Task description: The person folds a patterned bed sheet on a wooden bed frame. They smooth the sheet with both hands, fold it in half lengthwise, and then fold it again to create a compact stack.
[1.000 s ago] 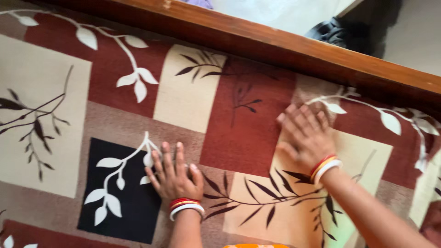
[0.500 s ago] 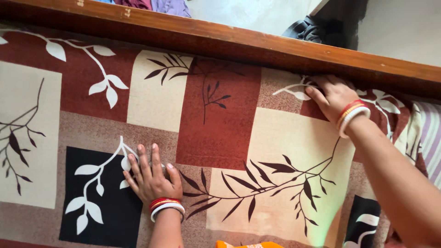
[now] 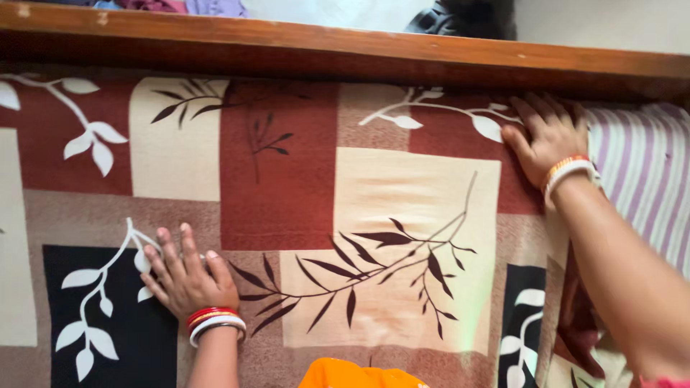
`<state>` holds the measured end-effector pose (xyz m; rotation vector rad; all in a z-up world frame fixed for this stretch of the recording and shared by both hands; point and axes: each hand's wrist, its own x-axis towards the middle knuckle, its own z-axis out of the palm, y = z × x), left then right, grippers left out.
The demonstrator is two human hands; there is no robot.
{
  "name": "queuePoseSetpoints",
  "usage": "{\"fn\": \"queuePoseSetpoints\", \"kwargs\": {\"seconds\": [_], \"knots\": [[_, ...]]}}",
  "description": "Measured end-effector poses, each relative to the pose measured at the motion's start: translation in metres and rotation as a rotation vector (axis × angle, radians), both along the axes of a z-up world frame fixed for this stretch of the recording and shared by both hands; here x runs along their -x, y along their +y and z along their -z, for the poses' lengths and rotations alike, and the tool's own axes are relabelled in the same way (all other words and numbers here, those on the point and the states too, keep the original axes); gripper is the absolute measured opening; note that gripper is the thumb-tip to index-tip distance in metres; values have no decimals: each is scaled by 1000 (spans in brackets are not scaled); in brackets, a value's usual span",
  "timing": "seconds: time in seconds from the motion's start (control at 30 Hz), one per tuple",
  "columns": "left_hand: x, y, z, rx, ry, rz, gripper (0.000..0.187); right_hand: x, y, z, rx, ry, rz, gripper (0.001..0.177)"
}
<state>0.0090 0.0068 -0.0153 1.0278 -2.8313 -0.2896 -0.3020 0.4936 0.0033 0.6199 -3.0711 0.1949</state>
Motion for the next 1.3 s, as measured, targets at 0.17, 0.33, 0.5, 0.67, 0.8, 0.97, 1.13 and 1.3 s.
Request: {"fn": "queuePoseSetpoints", "kwargs": {"seconds": [0.17,0.33,0.5,0.67,0.8,0.97,1.13,1.3], "knots": [[2,62,7,123,-161,184,73,6,8,11,21,52,11,53],[19,177,-12,-77,-51,545,82,2,5,19,-2,84,14,57],[66,231,-28,-176,-312,729,87,-43,14,-14,204,-143,-180,62],[77,244,-42,-189,-362,733,87,-128,98,-72,470,-77,376,63],[80,246,-47,-200,-467,727,88,-137,178,-30,291,-75,399,68],[78,250,-45,-135,-504,713,89,-169,154,1,344,-173,195,68],[83,251,-48,-128,-595,709,90,-172,108,-37,541,-297,133,50],[85,250,-49,-152,-661,700,92,-164,94,-40,1446,-849,668,31]]}}
